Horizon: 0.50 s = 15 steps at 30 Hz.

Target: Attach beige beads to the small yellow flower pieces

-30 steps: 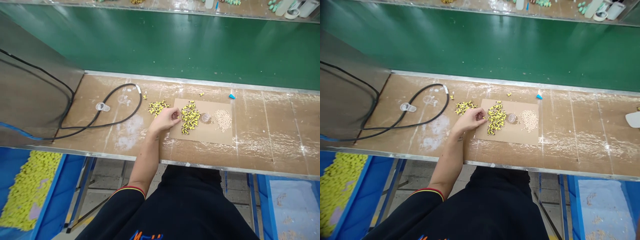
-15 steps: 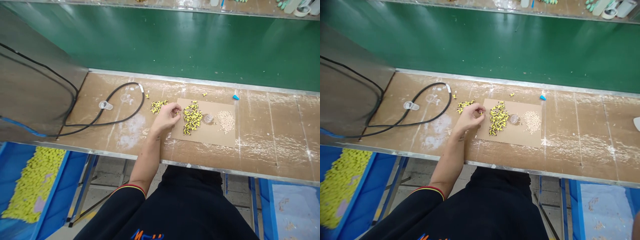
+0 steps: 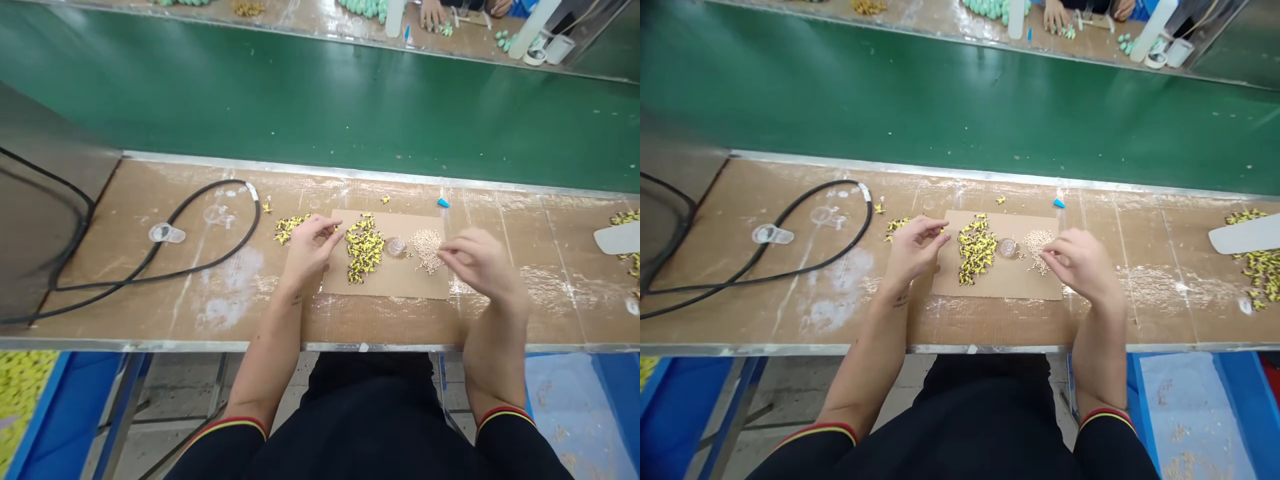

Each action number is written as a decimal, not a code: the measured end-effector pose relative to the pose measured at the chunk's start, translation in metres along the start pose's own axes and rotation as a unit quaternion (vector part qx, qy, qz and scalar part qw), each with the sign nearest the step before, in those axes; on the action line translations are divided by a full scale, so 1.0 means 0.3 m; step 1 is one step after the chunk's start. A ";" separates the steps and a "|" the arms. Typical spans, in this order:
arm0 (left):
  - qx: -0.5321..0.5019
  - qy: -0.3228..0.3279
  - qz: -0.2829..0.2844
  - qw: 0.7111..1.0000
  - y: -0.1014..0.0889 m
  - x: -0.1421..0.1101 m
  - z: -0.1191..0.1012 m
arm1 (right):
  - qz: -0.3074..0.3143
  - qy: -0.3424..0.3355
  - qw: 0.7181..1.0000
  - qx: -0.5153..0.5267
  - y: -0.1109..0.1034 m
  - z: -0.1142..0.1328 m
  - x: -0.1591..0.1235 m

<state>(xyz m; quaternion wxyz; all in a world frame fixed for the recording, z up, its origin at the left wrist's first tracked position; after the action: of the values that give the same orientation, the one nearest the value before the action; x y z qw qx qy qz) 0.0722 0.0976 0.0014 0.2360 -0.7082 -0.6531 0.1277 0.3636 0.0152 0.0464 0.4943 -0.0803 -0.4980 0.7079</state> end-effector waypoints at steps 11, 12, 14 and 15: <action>0.062 0.052 -0.018 0.997 0.024 -0.047 -0.073 | 0.201 -0.010 0.979 -0.046 0.262 -0.052 -0.016; 0.062 0.050 -0.010 0.997 0.029 -0.048 -0.074 | 0.205 -0.010 0.978 -0.047 0.271 -0.053 -0.018; 0.059 0.049 0.001 0.997 0.035 -0.052 -0.074 | 0.207 -0.006 0.976 -0.063 0.281 -0.052 -0.020; 0.057 0.048 0.003 0.997 0.035 -0.053 -0.073 | 0.207 -0.004 0.976 -0.075 0.284 -0.050 -0.020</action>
<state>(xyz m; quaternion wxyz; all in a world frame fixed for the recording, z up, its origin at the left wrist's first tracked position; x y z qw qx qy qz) 0.0903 0.0778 0.0128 0.3067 -0.7007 -0.6308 0.1307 0.3229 0.0187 -0.0302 0.3278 -0.2150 -0.5245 0.7558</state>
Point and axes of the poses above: each hand's wrist, its own x-axis towards the middle knuckle, its own y-axis out of the palm, z = x × y, the point moved 10 cm from there along x, towards the middle knuckle, and after that the axes turned 14 degrees about -y, right-handed, at the moved point
